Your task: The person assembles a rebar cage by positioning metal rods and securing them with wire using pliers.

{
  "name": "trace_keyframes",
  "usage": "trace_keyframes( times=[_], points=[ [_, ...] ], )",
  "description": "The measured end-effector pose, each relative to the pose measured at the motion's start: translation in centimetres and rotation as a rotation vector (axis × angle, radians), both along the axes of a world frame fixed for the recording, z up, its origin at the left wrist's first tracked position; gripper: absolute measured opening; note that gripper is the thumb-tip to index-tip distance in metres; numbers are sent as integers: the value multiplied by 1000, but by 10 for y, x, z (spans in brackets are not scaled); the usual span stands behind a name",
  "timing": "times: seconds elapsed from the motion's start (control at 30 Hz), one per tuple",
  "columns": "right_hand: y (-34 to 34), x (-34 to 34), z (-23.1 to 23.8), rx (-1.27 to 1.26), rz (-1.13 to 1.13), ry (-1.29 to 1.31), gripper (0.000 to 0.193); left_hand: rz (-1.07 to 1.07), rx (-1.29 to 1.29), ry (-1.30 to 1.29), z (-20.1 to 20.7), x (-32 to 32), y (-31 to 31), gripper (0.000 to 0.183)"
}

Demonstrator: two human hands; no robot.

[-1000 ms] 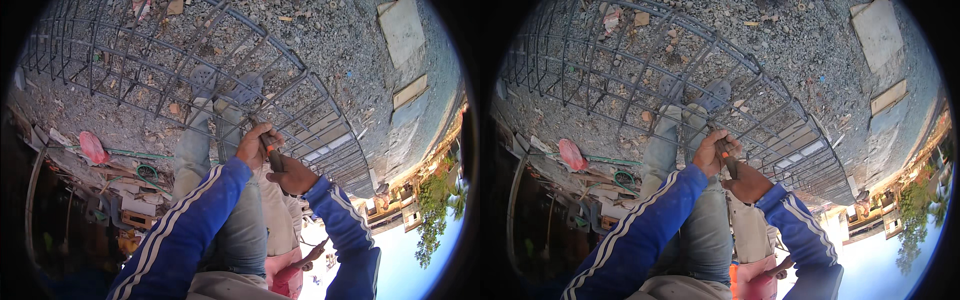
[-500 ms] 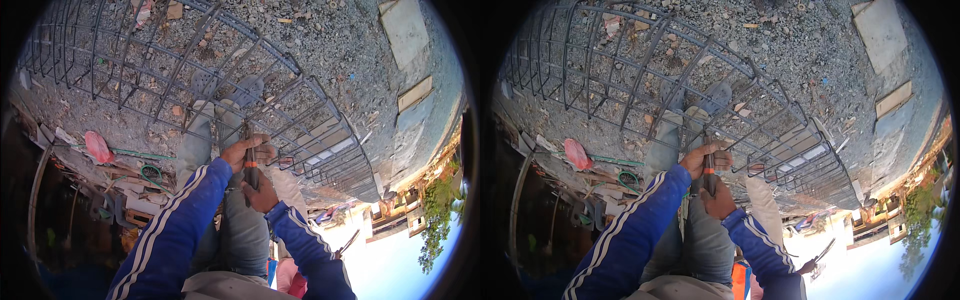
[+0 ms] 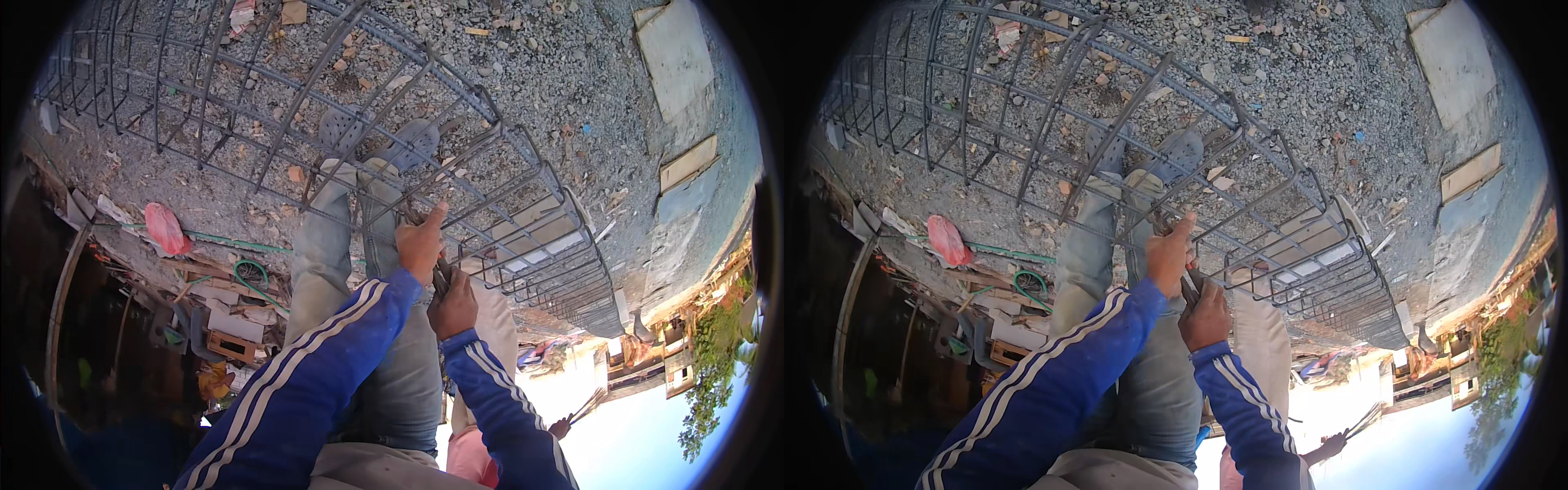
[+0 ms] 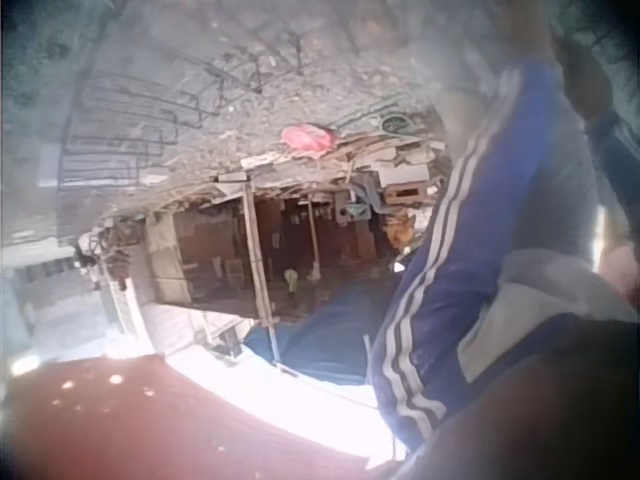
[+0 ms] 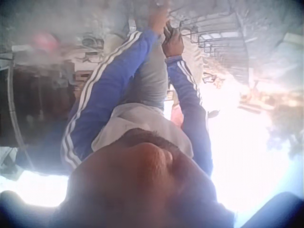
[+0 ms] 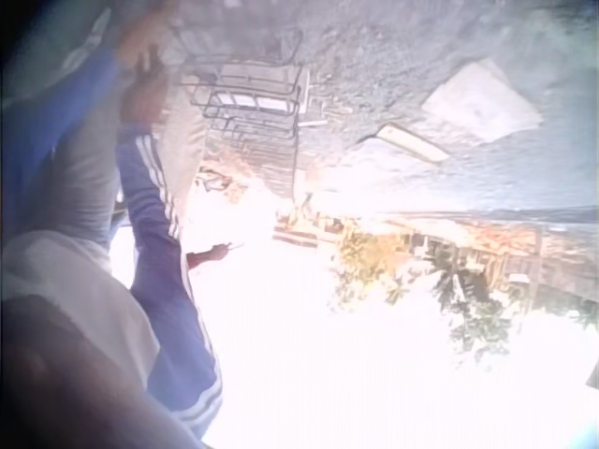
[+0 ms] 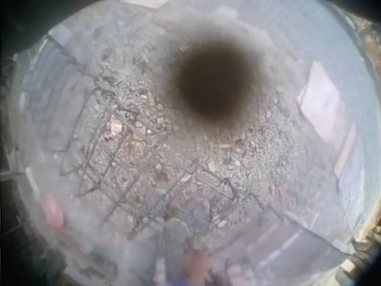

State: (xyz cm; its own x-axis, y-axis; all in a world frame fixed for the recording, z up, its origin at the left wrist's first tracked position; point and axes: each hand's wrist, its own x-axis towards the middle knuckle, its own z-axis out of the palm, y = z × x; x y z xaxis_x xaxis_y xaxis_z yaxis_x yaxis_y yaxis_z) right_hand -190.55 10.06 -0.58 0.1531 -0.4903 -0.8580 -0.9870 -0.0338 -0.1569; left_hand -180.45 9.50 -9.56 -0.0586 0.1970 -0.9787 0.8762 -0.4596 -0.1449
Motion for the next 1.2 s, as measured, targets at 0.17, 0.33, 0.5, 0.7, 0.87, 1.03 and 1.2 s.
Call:
trace_keyframes(
  times=[0.17,0.33,0.5,0.7,0.87,1.03,1.2],
  points=[
    [-5,-6,-8,83,-67,-87,31,70,-88,-34,-1,1,13,32],
    [-6,1,7,772,-865,-123,24,430,-319,254,14,26,29,29],
    [-28,42,15,999,-1274,222,21,602,-579,530,0,34,60,29],
    [2,40,13,1131,-1482,231,20,340,-436,520,10,54,43,29],
    [16,27,16,1227,-1704,-8,27,233,-310,398,21,58,29,30],
    [-11,0,40,537,-799,145,53,212,-230,57,22,22,21,34],
    [-55,30,48,-253,341,10,69,225,-18,-182,14,-11,-16,32]
  ],
)
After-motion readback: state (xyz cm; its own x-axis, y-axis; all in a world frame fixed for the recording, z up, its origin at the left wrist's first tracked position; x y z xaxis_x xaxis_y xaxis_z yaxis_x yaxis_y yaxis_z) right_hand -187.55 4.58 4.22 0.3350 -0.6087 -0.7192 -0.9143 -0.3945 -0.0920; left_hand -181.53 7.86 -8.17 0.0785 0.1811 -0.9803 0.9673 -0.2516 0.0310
